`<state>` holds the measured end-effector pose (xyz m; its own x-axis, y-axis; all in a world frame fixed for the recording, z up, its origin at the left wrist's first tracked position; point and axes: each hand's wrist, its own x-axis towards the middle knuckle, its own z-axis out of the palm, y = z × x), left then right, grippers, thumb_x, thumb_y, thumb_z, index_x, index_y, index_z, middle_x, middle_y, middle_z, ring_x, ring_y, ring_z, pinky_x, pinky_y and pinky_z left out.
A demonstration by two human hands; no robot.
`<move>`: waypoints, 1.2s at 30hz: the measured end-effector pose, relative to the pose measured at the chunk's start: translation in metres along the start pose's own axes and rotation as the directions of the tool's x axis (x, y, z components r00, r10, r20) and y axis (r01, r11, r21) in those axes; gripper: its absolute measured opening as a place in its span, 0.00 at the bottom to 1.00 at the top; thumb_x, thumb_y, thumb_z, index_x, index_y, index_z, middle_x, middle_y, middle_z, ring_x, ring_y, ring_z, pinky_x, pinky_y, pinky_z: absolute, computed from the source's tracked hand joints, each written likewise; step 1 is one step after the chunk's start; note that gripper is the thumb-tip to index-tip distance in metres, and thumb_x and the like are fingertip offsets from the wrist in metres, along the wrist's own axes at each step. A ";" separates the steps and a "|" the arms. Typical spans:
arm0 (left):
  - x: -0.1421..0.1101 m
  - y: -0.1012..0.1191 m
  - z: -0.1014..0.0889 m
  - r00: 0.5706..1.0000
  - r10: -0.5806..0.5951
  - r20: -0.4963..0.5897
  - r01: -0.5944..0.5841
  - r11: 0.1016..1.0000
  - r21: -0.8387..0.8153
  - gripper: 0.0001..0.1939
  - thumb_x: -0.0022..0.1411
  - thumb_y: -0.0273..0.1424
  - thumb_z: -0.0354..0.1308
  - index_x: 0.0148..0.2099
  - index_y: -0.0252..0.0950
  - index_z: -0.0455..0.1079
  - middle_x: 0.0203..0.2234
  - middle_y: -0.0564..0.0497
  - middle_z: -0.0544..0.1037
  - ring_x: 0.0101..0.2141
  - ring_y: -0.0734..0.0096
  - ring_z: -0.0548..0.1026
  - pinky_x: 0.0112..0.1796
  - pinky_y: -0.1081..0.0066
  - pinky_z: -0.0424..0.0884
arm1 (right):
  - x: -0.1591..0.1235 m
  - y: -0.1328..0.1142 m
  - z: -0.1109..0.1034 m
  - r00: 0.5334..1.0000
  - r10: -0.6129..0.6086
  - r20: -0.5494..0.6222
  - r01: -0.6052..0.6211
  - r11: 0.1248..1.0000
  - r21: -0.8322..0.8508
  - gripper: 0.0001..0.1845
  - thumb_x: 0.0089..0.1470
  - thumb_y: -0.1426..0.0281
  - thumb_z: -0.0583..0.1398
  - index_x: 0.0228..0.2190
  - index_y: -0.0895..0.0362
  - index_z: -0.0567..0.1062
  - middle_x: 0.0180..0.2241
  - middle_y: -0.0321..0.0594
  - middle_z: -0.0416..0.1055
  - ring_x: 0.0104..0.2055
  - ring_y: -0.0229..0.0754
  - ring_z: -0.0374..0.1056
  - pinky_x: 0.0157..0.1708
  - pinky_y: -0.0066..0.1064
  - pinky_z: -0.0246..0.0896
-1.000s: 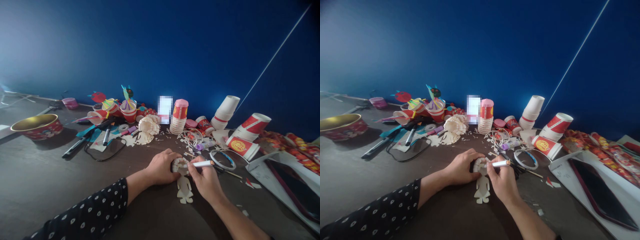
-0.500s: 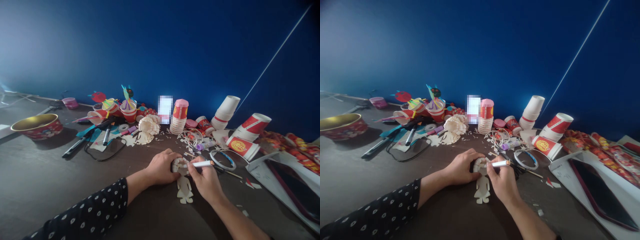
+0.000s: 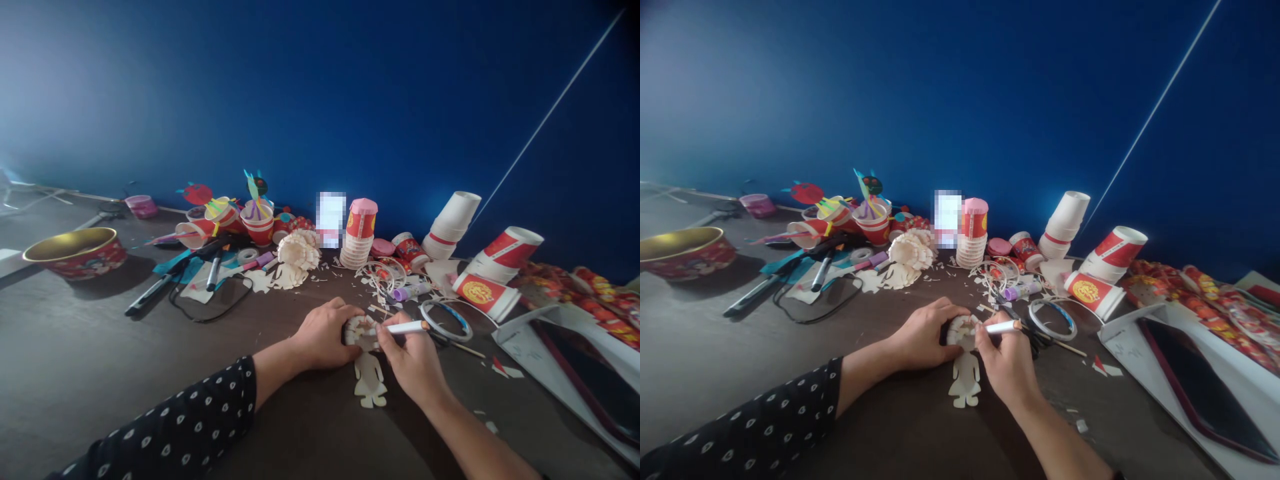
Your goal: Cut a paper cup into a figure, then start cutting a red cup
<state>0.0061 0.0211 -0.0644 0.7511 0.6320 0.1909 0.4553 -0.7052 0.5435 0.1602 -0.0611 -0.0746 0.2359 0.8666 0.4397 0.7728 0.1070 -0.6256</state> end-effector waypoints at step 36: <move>0.000 0.001 -0.001 1.000 0.008 0.003 -0.008 1.000 -0.015 0.26 0.43 0.34 0.59 0.48 0.41 0.65 0.37 0.50 0.69 0.38 0.64 0.70 0.40 0.66 0.66 | -0.003 -0.008 -0.006 0.993 -0.017 -0.118 0.007 0.997 -0.082 0.10 0.51 0.64 0.54 0.22 0.54 0.65 0.15 0.33 0.65 0.17 0.39 0.63 0.20 0.27 0.55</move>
<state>0.0059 0.0208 -0.0636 0.7560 0.6254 0.1932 0.4421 -0.7055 0.5539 0.1572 -0.0674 -0.0667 0.2910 0.8009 0.5233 0.8201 0.0728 -0.5675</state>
